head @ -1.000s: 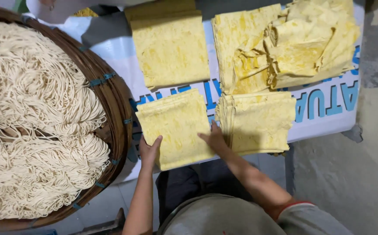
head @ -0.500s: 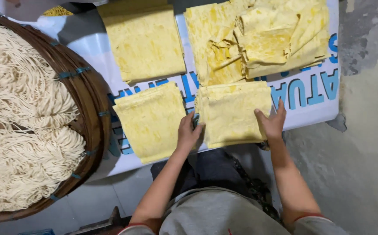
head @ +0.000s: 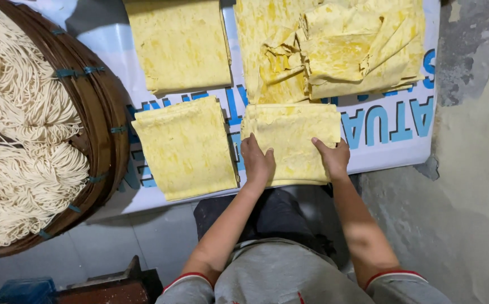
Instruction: Catching thin dough sheets from a machine, folding them, and stacking them on a table in a food production environment.
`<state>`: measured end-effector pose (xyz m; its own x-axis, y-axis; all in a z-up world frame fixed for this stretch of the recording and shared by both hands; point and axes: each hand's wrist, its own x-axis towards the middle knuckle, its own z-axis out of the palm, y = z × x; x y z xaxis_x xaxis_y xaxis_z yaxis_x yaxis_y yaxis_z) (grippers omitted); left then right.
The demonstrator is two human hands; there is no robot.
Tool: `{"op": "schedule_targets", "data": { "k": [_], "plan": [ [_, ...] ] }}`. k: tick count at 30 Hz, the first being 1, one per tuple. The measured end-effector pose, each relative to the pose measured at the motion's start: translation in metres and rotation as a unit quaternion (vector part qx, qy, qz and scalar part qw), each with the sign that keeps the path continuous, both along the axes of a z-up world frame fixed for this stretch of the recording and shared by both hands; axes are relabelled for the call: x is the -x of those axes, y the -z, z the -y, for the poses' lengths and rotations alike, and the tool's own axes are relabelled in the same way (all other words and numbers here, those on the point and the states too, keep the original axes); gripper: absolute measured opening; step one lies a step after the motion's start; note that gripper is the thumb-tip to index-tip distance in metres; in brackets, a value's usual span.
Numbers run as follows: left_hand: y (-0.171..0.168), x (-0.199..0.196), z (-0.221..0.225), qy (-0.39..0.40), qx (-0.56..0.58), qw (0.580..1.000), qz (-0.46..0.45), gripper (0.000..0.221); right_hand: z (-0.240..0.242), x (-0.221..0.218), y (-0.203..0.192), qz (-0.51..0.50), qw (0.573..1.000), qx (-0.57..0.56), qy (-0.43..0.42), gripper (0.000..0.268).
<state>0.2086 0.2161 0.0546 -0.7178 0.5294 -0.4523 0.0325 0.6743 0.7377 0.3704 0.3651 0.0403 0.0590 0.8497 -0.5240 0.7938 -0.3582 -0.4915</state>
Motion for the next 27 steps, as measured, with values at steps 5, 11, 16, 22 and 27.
{"op": "schedule_targets", "data": {
  "k": [5,11,16,22,27],
  "plan": [
    [0.019,0.004,-0.004,-0.060,-0.026,0.998,-0.017,0.075,0.003,0.015,-0.027,-0.021,1.000,-0.002,0.000,0.068],
    [-0.065,0.048,-0.027,-0.064,0.086,0.986,0.129,0.105,-0.025,0.071,-0.106,-0.040,0.931,-0.149,-0.330,0.103],
    [-0.042,0.055,-0.040,0.135,0.019,0.991,-0.005,0.103,-0.076,0.078,-0.063,0.031,0.836,-0.081,-0.542,0.105],
    [-0.009,0.088,-0.059,0.200,0.107,0.974,-0.016,0.111,-0.085,0.082,-0.023,0.094,0.802,-0.079,-0.585,0.112],
    [0.026,0.089,-0.063,0.225,0.111,0.967,-0.053,0.102,-0.084,0.092,-0.017,0.152,0.763,-0.058,-0.626,0.117]
  ]
}}
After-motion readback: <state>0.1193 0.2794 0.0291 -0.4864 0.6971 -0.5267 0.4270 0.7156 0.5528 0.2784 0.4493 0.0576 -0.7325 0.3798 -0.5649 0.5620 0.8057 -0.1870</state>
